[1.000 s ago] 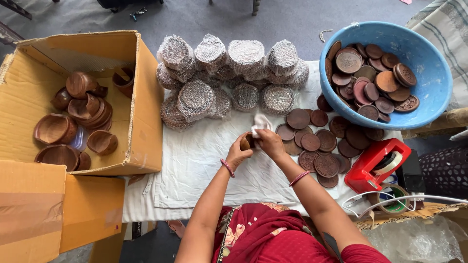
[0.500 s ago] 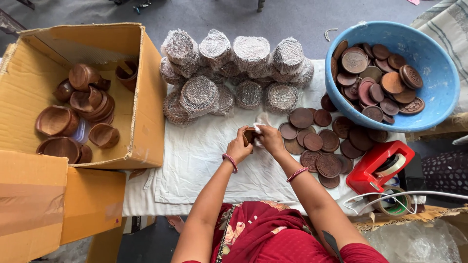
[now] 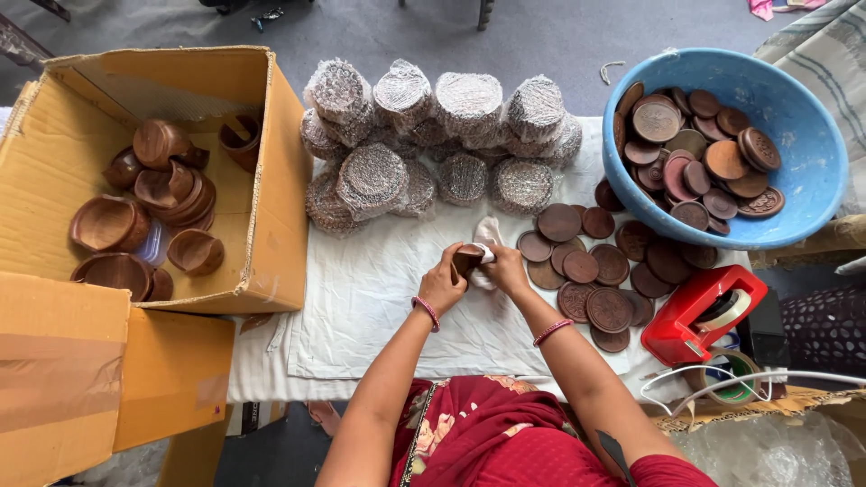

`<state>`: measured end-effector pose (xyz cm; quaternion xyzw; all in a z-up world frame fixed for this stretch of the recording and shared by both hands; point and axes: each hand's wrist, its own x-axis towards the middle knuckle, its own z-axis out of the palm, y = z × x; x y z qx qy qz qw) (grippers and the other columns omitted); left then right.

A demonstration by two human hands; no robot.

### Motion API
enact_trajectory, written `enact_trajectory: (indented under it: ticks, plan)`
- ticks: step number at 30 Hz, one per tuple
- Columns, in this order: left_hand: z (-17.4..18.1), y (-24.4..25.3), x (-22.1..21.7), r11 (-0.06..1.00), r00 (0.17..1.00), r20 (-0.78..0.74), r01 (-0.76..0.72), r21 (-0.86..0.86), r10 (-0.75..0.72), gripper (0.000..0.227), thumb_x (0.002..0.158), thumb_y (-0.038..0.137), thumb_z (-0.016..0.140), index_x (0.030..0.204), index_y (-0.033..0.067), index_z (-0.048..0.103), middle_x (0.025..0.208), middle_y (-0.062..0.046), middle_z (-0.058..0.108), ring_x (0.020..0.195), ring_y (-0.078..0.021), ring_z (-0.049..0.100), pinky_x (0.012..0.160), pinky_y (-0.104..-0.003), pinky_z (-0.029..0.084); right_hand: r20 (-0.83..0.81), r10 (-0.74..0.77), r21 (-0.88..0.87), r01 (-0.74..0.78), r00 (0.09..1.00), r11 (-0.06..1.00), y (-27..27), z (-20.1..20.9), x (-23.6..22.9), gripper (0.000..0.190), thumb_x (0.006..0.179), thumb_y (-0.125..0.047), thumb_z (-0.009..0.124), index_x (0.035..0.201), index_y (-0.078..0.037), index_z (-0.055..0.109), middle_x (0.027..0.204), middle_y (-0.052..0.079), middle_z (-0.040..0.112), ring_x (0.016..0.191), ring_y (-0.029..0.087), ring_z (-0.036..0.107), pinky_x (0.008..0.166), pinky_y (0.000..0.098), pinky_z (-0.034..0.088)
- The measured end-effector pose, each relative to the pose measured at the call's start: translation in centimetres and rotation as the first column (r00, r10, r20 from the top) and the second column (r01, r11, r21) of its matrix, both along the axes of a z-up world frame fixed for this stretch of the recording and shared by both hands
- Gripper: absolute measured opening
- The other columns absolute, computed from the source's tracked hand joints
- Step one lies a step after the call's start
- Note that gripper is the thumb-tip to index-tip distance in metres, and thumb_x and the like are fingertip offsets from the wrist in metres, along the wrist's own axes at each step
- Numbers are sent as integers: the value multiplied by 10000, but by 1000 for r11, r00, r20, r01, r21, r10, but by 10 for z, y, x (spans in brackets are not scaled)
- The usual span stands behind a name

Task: The person sits and wipes small, round wooden items with a white cloth. They pick up items from a blue bowl and the table surface, clean them, and place them into a cardboard box. The workspace includes stacks of bubble-wrapped items and a tape dispenser.

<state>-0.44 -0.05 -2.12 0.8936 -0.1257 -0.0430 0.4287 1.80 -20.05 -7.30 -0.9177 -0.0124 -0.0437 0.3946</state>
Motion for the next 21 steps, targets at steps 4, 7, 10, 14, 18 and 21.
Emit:
enact_trajectory:
  ticks: [4,7,10,14,18,21]
  plan:
    - [10,-1,5,1000,1000,-12,-9,22,9,767,818,93,658,1503,257,354,1020,-193,729,904,-419,706,812,-495,565,-256,110,74,-93,961,993,6,37,8,385,811,1,591,1146,-115,742,919,142,770,819,279,798,713,367,623]
    - [12,-4,8,996,997,-77,25,80,-19,789,802,103,676,1496,249,330,1012,-192,725,913,-415,705,828,-500,561,108,292,-478,-208,950,854,20,82,4,199,913,-51,671,1107,-41,716,966,175,717,848,360,720,676,441,574]
    - [11,-4,5,994,997,-76,28,104,-20,799,791,92,681,1492,248,329,1047,-191,722,933,-416,701,827,-511,555,158,310,-428,-218,938,877,17,84,-1,284,828,-21,691,1110,-26,730,932,180,711,838,365,713,689,457,574]
    - [5,-2,0,998,1000,-8,22,54,-22,783,799,111,679,1496,262,356,1107,-196,721,951,-423,700,834,-505,562,54,37,-48,-35,998,998,6,44,-3,375,716,-93,786,1089,-68,753,955,203,747,854,340,744,757,430,585]
    - [-2,1,7,996,991,-100,-90,-22,87,729,835,236,669,1509,272,396,1112,-199,740,972,-424,711,858,-489,572,-191,-18,-160,-13,981,987,5,17,-4,333,760,-207,818,1058,-67,765,943,219,757,914,347,748,798,425,588]
    - [-18,7,20,981,978,-126,-176,-76,166,697,850,502,703,1449,234,471,1132,-211,732,1004,-427,704,856,-479,571,-574,-7,-282,-190,819,940,0,94,4,517,761,-495,876,1029,-76,739,933,157,753,882,275,732,811,393,554]
